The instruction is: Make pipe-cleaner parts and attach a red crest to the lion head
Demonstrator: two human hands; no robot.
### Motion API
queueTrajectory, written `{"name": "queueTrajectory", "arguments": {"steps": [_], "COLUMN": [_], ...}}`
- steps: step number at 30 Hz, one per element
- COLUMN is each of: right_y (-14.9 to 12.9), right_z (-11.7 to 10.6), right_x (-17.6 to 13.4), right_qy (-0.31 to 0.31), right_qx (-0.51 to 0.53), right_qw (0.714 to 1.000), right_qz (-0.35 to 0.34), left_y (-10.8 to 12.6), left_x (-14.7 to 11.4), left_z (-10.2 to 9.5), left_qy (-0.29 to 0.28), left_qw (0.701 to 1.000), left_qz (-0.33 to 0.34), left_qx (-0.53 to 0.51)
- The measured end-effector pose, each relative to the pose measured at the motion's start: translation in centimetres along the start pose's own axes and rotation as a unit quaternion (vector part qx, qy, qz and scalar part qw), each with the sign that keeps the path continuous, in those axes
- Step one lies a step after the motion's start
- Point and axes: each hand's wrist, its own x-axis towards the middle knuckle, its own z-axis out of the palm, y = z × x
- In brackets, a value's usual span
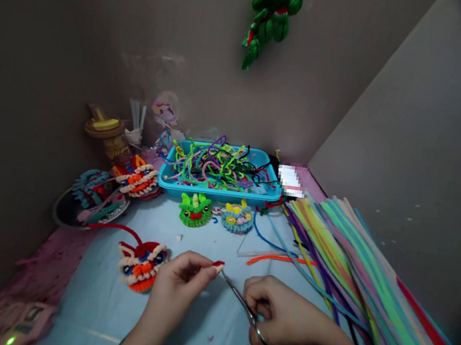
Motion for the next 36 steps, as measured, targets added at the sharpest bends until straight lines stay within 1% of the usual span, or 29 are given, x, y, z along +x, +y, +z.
{"name": "queueTrajectory", "arguments": {"steps": [3, 5, 9, 11, 15, 21, 31, 34, 36], "right_y": [0.3, 0.5, 1.2, 1.5, 1.9, 2.3, 2.1, 1.9, 1.8], "right_z": [-0.2, -0.1, 0.2, 0.4, 0.5, 0.4, 0.7, 0.9, 1.1], "right_x": [0.1, 0.1, 0.2, 0.2, 0.3, 0.2, 0.1, 0.0, 0.1], "right_qy": [-0.007, -0.011, -0.04, -0.046, -0.043, -0.043, -0.044, -0.034, -0.014], "right_qx": [-0.006, 0.004, 0.078, 0.109, 0.15, 0.196, 0.202, 0.189, 0.189], "right_qw": [1.0, 1.0, 0.994, 0.99, 0.985, 0.978, 0.978, 0.981, 0.981], "right_qz": [-0.001, 0.013, 0.069, 0.082, 0.072, 0.051, 0.032, 0.026, 0.028], "left_y": [0.0, -0.1, -0.2, -0.1, 0.1, 0.4, 0.1, 0.1, 0.1], "left_x": [0.0, 0.0, 0.2, 0.2, 0.2, 0.1, 0.4, 0.4, 0.5], "left_z": [-0.2, -0.4, -0.7, -0.8, -0.9, -1.0, -1.0, -0.9, -0.9], "left_qy": [-0.019, -0.028, -0.035, -0.035, -0.037, -0.039, -0.04, -0.041, -0.034], "left_qw": [0.998, 0.996, 0.992, 0.989, 0.985, 0.987, 0.989, 0.99, 0.99], "left_qz": [0.031, 0.048, 0.077, 0.09, 0.096, 0.092, 0.087, 0.083, 0.081], "left_qx": [0.043, 0.065, 0.098, 0.115, 0.136, 0.127, 0.11, 0.111, 0.109]}}
